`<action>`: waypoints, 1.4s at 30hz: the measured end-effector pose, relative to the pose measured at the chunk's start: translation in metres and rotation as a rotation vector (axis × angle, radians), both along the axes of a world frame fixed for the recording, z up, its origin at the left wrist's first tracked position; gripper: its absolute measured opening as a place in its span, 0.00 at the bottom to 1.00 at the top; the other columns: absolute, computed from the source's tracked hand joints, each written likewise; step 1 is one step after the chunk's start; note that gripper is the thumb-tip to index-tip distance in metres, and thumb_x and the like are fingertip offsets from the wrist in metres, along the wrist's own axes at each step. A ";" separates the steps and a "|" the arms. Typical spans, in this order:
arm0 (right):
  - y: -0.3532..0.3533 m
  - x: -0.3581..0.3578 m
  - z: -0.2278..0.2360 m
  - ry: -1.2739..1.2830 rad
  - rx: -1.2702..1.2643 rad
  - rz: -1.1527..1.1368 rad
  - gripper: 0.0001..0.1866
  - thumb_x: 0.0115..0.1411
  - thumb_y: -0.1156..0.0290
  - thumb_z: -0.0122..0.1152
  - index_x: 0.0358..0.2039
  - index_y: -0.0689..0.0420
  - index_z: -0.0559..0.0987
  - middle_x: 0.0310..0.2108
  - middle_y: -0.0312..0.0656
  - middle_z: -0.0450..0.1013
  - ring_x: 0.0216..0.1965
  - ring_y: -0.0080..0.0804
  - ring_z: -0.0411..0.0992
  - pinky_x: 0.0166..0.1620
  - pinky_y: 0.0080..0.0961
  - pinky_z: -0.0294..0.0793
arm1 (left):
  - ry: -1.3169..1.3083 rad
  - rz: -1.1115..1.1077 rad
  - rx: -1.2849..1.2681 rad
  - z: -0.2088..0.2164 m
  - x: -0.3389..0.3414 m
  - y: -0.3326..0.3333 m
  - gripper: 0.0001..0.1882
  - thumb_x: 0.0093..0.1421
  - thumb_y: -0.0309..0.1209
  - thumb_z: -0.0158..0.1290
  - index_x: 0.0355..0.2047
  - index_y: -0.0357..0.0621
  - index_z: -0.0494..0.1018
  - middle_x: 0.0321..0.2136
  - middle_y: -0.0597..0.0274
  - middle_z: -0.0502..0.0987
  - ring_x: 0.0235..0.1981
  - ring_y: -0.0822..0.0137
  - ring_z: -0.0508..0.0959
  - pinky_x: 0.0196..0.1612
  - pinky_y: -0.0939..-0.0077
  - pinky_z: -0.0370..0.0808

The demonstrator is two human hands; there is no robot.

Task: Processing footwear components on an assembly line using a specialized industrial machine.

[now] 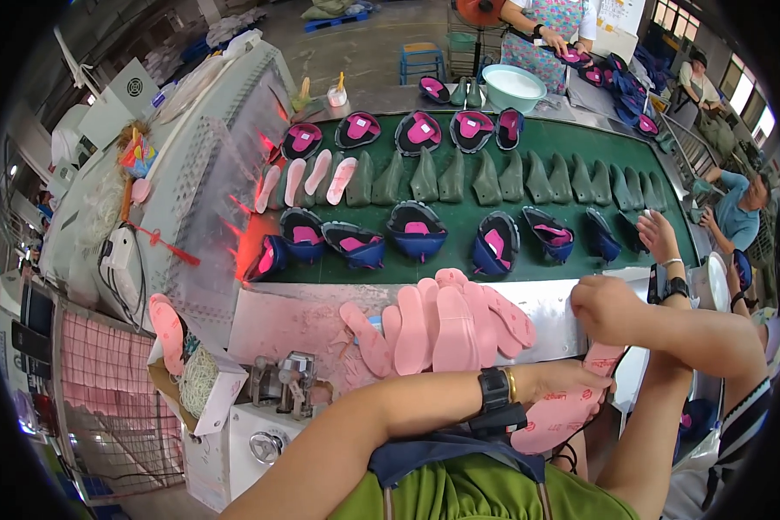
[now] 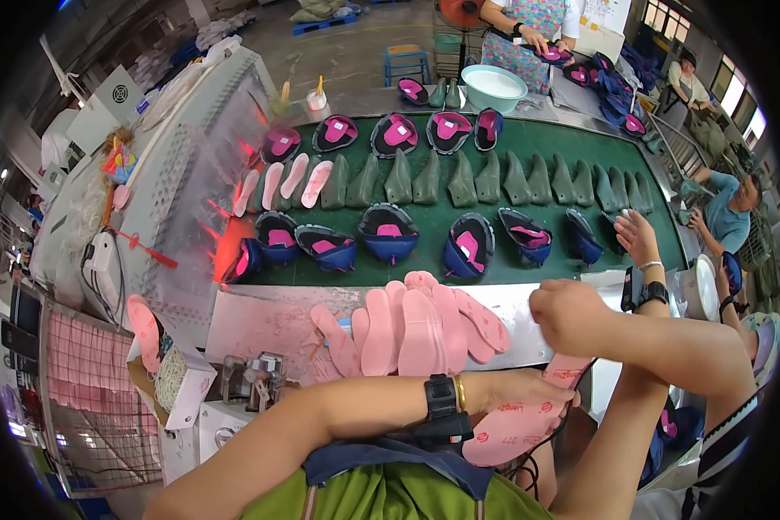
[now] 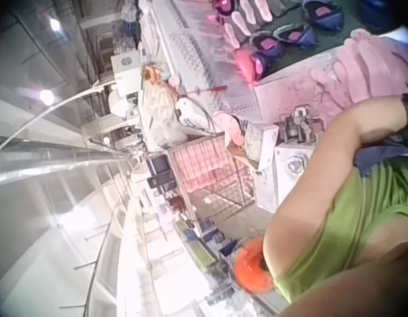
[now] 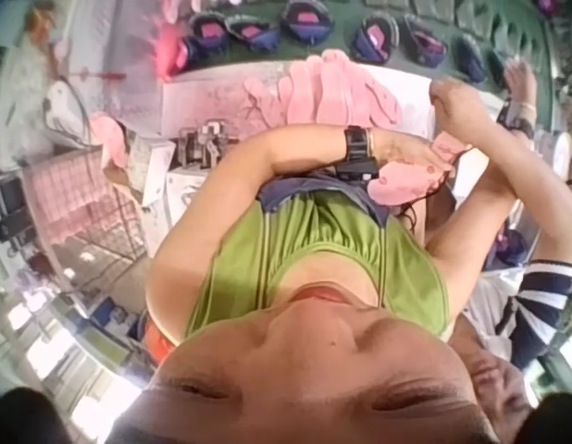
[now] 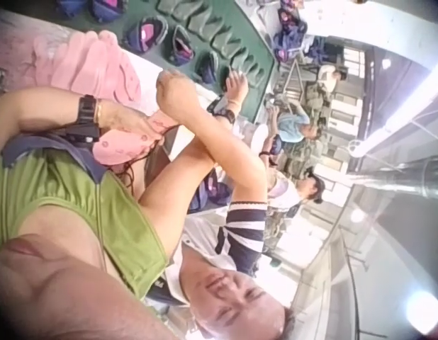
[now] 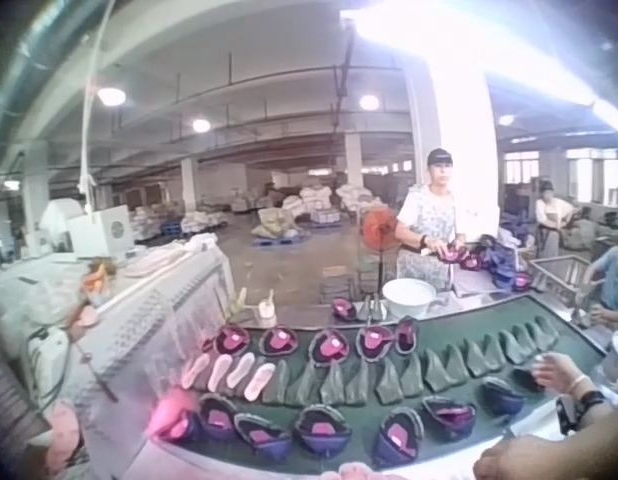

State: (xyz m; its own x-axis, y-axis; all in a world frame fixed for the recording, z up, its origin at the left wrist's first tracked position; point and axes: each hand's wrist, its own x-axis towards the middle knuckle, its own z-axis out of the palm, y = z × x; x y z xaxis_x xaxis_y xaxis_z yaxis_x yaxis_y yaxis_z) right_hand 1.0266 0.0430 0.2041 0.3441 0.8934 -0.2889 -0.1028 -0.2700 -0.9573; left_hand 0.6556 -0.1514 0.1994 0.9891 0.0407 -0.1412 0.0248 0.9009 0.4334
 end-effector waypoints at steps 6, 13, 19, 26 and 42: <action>-0.010 0.010 -0.009 0.091 -0.021 -0.047 0.26 0.72 0.60 0.45 0.65 0.63 0.62 0.62 0.57 0.66 0.64 0.51 0.65 0.64 0.46 0.66 | 0.033 -0.069 -0.058 0.003 0.008 -0.015 0.12 0.66 0.39 0.56 0.41 0.44 0.72 0.31 0.63 0.77 0.31 0.69 0.80 0.33 0.69 0.80; -0.065 -0.042 0.043 0.032 -0.059 -0.156 0.28 0.69 0.67 0.43 0.66 0.65 0.59 0.59 0.55 0.63 0.61 0.46 0.63 0.64 0.40 0.62 | -0.050 -0.255 0.020 -0.002 0.006 -0.021 0.15 0.62 0.31 0.58 0.47 0.43 0.72 0.31 0.62 0.78 0.31 0.67 0.80 0.36 0.70 0.79; -0.194 -0.115 0.137 -0.188 -0.333 0.690 0.34 0.59 0.80 0.47 0.68 0.65 0.58 0.42 0.43 0.68 0.46 0.33 0.68 0.51 0.29 0.68 | -0.186 -0.317 0.163 0.013 -0.006 -0.029 0.24 0.57 0.33 0.63 0.53 0.45 0.71 0.30 0.65 0.75 0.31 0.68 0.79 0.35 0.71 0.78; -0.238 -0.160 0.191 0.064 -0.524 0.948 0.27 0.63 0.81 0.51 0.64 0.64 0.64 0.31 0.36 0.71 0.36 0.28 0.72 0.43 0.24 0.73 | -0.165 -0.430 0.604 0.026 -0.022 -0.037 0.29 0.54 0.31 0.63 0.57 0.42 0.71 0.32 0.60 0.77 0.35 0.72 0.74 0.40 0.76 0.71; -0.129 -0.047 0.103 -0.230 -0.081 0.225 0.27 0.68 0.59 0.55 0.62 0.57 0.62 0.32 0.35 0.72 0.31 0.27 0.70 0.35 0.24 0.71 | -0.220 -0.171 0.631 0.018 -0.056 -0.014 0.24 0.58 0.31 0.59 0.54 0.36 0.72 0.30 0.63 0.83 0.31 0.73 0.78 0.41 0.77 0.75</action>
